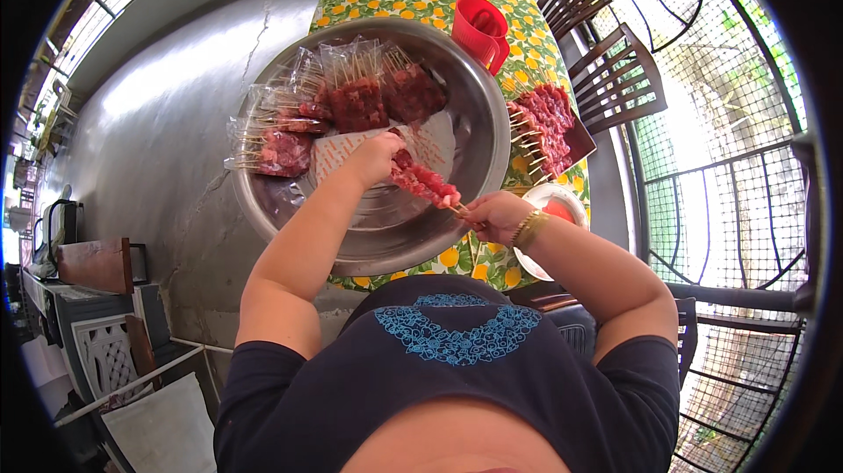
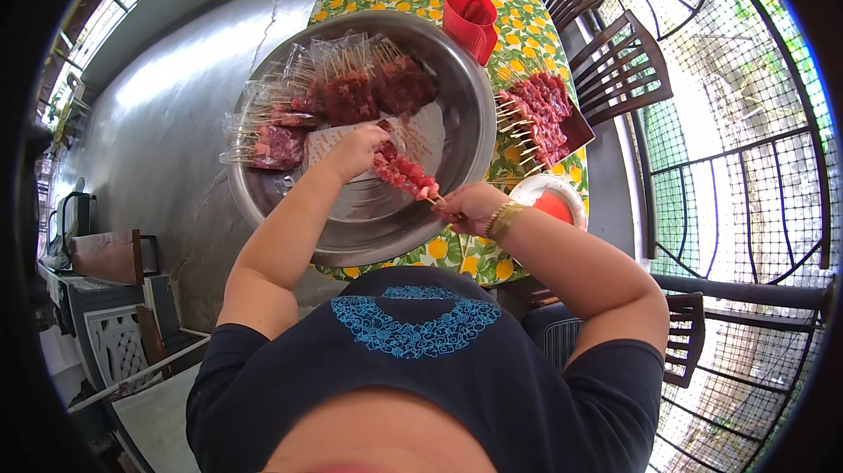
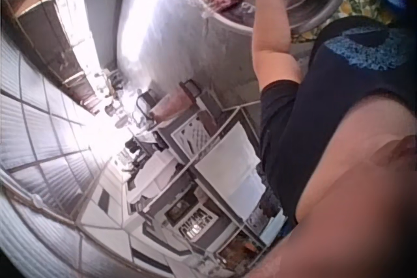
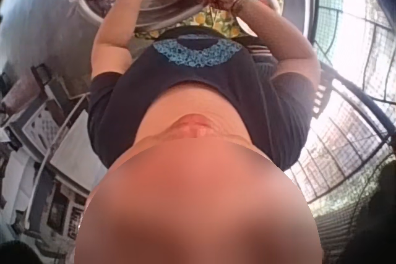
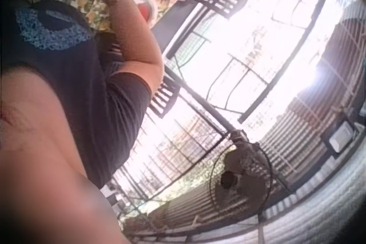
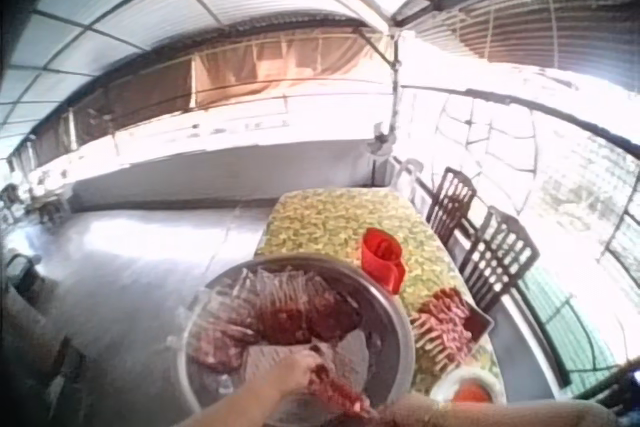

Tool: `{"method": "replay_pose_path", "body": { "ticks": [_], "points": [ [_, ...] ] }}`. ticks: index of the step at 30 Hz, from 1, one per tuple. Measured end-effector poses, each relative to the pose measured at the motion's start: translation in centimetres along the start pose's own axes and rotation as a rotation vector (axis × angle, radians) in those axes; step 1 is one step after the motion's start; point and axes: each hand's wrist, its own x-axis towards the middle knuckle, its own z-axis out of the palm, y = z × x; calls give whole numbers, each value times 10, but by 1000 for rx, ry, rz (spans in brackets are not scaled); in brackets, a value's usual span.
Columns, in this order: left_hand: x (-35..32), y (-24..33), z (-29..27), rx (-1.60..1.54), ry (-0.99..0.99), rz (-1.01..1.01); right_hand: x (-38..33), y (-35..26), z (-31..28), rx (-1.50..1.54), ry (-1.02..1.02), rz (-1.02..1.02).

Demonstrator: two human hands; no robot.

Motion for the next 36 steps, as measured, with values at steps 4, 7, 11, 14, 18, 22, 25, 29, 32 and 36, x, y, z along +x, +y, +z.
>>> {"method": "replay_pose_path", "body": {
  "ticks": [4,7,11,14,18,22,25,29,32,36],
  "points": [
    [-2,14,-3,63,-62,5,44,-8,20,-49,6,0],
    [-7,23,1,71,-79,-16,78,-15,27,-1,122,-25],
    [-12,30,17,25,-159,-18,128,-4,36,-126,203,-74],
    [-31,36,43,123,10,-2,168,-3,38,-231,215,-50],
    [-48,21,68,-117,-1,-125,179,-14,37,-1352,190,-219],
    [-65,0,73,-95,54,-455,158,-42,19,-1853,296,-399],
    [-74,-11,69,-37,62,-498,159,-52,17,-1646,327,-674],
    [-76,-11,78,-50,-83,-479,182,-49,24,-1525,291,-766],
    [-79,-10,85,-28,-83,-477,192,-43,24,-1540,244,-688],
    [-72,-17,72,-173,-73,-485,191,-41,22,-1462,96,-795]
  ]
}}
